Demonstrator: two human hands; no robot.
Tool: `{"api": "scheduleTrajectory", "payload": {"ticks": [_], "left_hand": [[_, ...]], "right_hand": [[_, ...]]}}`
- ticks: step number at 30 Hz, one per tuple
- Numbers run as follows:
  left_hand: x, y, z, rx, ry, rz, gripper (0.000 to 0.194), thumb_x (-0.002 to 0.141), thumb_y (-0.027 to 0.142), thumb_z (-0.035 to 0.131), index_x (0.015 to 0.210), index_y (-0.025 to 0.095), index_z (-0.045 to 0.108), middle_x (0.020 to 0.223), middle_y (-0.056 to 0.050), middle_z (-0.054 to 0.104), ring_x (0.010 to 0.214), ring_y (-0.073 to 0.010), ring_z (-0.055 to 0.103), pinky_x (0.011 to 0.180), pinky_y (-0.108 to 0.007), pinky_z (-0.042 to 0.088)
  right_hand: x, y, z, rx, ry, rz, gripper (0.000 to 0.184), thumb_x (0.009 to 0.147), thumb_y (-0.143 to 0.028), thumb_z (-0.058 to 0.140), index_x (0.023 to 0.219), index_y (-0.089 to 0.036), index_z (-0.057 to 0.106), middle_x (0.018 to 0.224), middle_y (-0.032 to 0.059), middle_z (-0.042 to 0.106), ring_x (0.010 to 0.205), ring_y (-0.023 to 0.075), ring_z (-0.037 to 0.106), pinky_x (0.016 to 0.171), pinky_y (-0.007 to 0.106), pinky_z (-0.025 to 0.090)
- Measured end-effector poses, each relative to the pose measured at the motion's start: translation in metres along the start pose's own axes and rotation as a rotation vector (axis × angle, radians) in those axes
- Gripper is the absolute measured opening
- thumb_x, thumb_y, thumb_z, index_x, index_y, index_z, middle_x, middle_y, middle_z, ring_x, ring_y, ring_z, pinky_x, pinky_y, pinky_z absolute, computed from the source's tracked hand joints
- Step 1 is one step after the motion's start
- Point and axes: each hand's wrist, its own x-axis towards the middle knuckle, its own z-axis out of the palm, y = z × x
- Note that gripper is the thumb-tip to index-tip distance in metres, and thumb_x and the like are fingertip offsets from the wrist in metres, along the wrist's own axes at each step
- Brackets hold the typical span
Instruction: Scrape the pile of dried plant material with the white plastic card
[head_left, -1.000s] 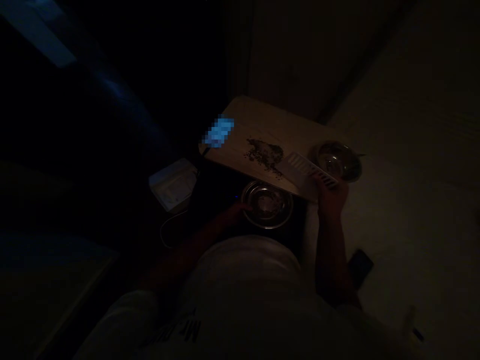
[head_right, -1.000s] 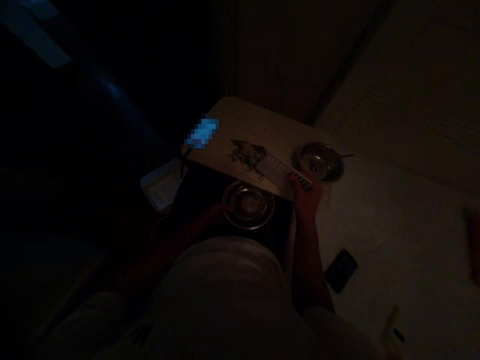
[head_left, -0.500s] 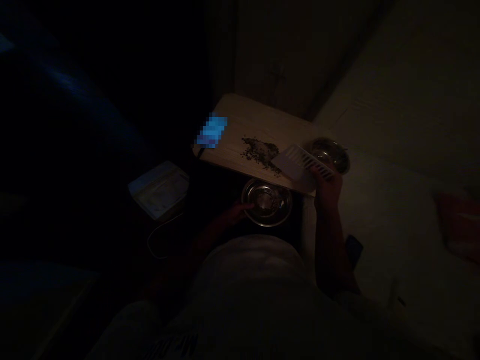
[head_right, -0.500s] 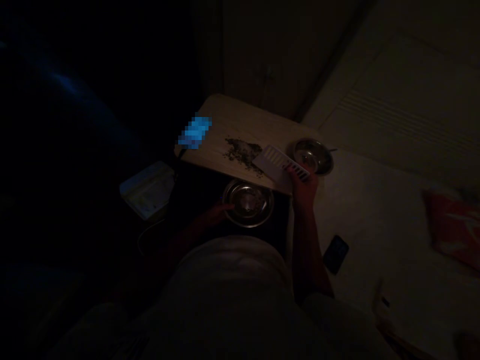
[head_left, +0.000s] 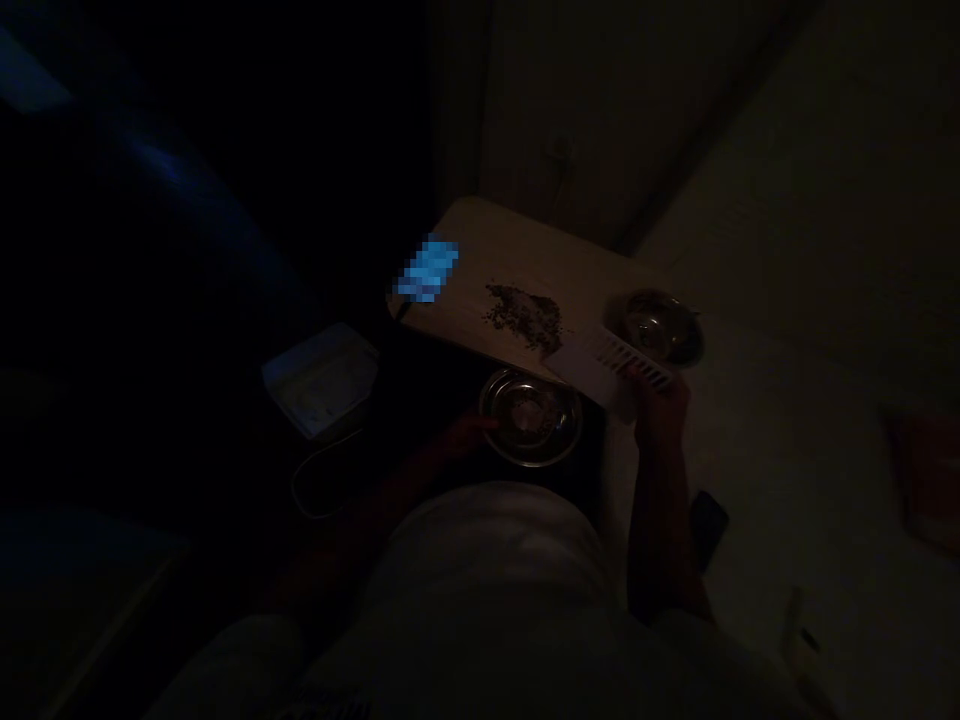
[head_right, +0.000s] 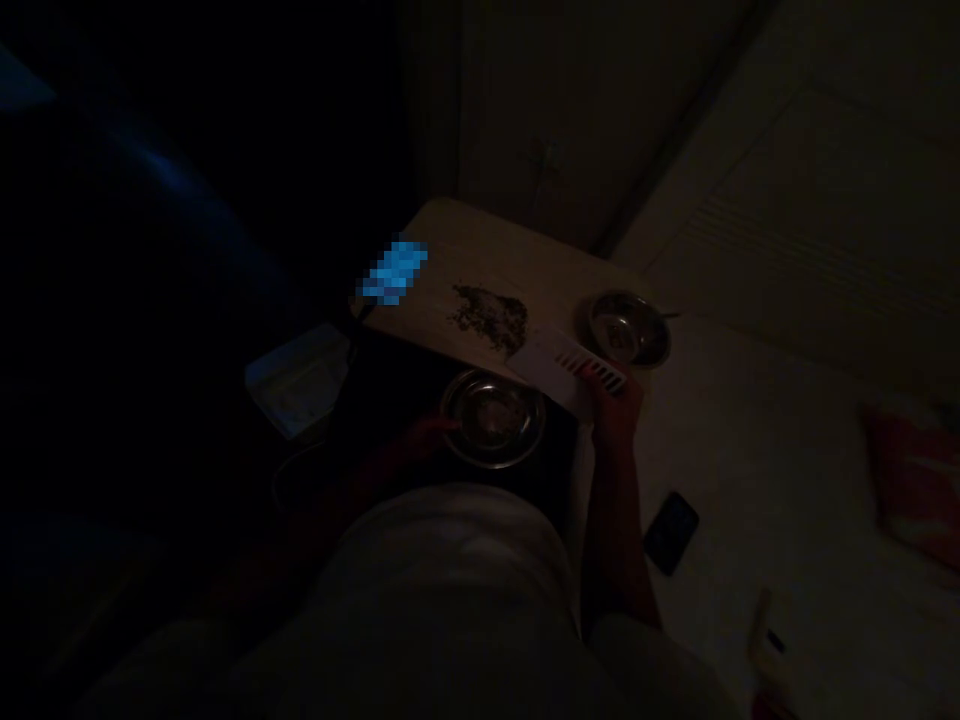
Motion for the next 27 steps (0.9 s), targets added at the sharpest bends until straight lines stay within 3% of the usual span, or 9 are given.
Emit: {"api": "scheduleTrajectory", "payload": {"ticks": [7,20,27], "left_hand": [[0.001,0.000,-0.001,0.024,-0.011,0.014,0.062,0.060,0.007,0.070,0.121,0.020,0.062,0.108,-0.005,0.074,0.107,-0.0314,0.065,0.093,-0.043,0.049],[0.004,-0.002,0.000,0.062,0.040,-0.019,0.047,0.060,0.011,0.070,0.106,0.014,0.069,0.105,-0.010,0.074,0.114,-0.0364,0.061,0.101,-0.050,0.043],[0.003,-0.004,-0.005,0.109,0.055,-0.016,0.058,0.061,0.012,0.074,0.117,0.016,0.064,0.113,-0.010,0.072,0.118,-0.0364,0.058,0.102,-0.051,0.042]], "right_hand": [[0.005,0.005,-0.008,-0.004,0.036,0.023,0.034,0.058,-0.035,0.083,0.082,-0.015,0.070,0.073,0.0003,0.068,0.063,0.0124,0.058,0.062,0.027,0.048],[0.016,0.018,0.004,-0.045,0.077,-0.007,0.036,0.063,-0.038,0.079,0.089,-0.014,0.071,0.077,0.0027,0.069,0.067,0.0151,0.060,0.066,0.031,0.050],[0.021,0.015,0.015,-0.024,0.095,-0.067,0.034,0.063,-0.039,0.078,0.086,-0.015,0.071,0.076,0.0011,0.068,0.068,0.0145,0.061,0.068,0.031,0.052]]}}
